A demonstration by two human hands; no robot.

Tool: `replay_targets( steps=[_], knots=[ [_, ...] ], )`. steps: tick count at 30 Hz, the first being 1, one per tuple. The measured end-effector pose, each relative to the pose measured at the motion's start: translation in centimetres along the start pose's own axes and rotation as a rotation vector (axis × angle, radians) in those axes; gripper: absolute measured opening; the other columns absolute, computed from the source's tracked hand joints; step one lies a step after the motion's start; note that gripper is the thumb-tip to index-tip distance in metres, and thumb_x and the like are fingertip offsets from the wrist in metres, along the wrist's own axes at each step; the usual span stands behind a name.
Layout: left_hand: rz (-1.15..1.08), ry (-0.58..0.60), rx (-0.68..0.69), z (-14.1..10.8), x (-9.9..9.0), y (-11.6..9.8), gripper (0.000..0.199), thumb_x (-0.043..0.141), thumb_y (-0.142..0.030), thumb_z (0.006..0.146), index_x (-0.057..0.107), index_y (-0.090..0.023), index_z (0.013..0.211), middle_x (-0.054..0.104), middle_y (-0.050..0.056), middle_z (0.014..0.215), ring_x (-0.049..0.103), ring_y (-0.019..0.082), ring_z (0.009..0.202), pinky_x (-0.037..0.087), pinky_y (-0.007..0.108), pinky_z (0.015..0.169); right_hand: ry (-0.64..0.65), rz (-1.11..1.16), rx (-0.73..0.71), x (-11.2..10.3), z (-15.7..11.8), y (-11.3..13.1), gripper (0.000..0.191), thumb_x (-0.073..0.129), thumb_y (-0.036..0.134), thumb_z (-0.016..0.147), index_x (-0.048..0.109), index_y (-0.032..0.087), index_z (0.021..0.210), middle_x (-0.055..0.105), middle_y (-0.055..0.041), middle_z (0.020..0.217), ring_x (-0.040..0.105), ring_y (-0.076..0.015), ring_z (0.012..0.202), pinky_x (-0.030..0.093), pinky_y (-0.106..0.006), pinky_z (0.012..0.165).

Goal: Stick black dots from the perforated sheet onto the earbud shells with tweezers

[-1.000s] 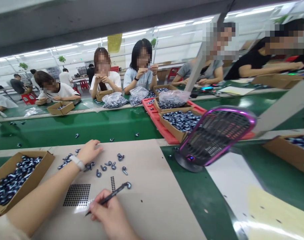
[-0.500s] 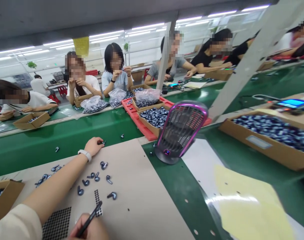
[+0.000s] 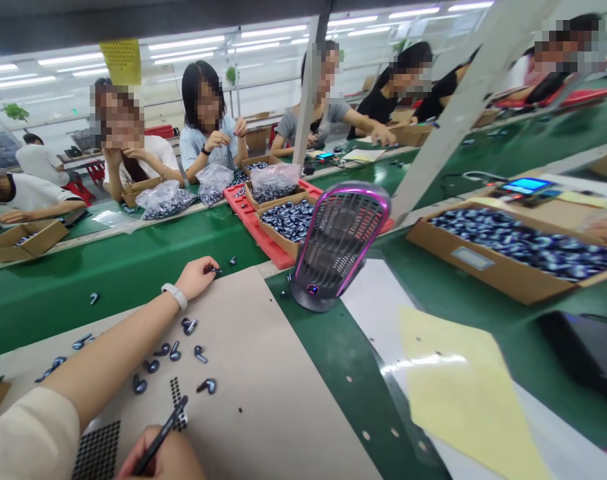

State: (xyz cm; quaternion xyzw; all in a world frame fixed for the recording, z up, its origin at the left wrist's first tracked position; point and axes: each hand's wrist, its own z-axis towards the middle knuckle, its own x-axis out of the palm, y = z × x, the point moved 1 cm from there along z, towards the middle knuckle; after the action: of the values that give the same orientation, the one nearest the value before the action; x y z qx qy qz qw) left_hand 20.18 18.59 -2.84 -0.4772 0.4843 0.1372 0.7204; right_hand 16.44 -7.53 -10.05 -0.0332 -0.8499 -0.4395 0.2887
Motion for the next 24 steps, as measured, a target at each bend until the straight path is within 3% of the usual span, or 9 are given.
replay_targets(
  steps=[7, 14, 20, 24],
  knots=[
    [0.04, 0.058, -0.005, 4.3, 2.2, -1.9, 0.028, 0.06, -0.033, 0.095, 0.061, -0.014, 0.115, 0.065, 0.008, 0.111, 0.065, 0.02, 0.093, 0.057, 0.039, 0.08, -0.14, 0.079, -0.04, 0.3, -0.6, -0.2, 0.03, 0.089, 0.028, 0.052, 0.065, 0.02, 0.067, 0.067, 0.0038, 0.063, 0.061, -0.0121, 0.061, 0.041, -0.021, 0.055],
    [0.175, 0.18, 0.085, 6.0, 2.4, -3.0, 0.027, 0.061, -0.031, 0.094, 0.062, -0.016, 0.116, 0.062, 0.01, 0.121, 0.062, 0.023, 0.106, 0.054, 0.045, 0.091, -0.163, 0.133, 0.024, 1.7, -2.4, 3.4, 0.028, 0.083, 0.018, 0.051, 0.057, 0.02, 0.061, 0.063, 0.0054, 0.059, 0.059, -0.0124, 0.063, 0.04, -0.022, 0.058],
    [0.197, 0.116, 0.07, 5.4, 1.2, -1.8, 0.026, 0.061, -0.031, 0.094, 0.062, -0.015, 0.114, 0.063, 0.009, 0.118, 0.063, 0.022, 0.102, 0.055, 0.044, 0.087, -0.165, 0.12, 0.133, 2.6, -3.3, 6.0, 0.026, 0.074, 0.017, 0.049, 0.05, 0.021, 0.06, 0.056, 0.0079, 0.053, 0.051, -0.0094, 0.052, 0.035, -0.024, 0.054],
    [0.122, 0.021, 0.115, 2.4, -0.7, -2.2, 0.011, 0.061, -0.022, 0.092, 0.063, -0.014, 0.099, 0.065, 0.005, 0.095, 0.063, 0.019, 0.087, 0.053, 0.038, 0.082, -0.15, 0.116, 0.126, 2.8, -3.0, 6.1, 0.03, 0.075, 0.02, 0.052, 0.048, 0.021, 0.063, 0.056, 0.0078, 0.055, 0.049, -0.0084, 0.05, 0.033, -0.023, 0.054]
  ],
)
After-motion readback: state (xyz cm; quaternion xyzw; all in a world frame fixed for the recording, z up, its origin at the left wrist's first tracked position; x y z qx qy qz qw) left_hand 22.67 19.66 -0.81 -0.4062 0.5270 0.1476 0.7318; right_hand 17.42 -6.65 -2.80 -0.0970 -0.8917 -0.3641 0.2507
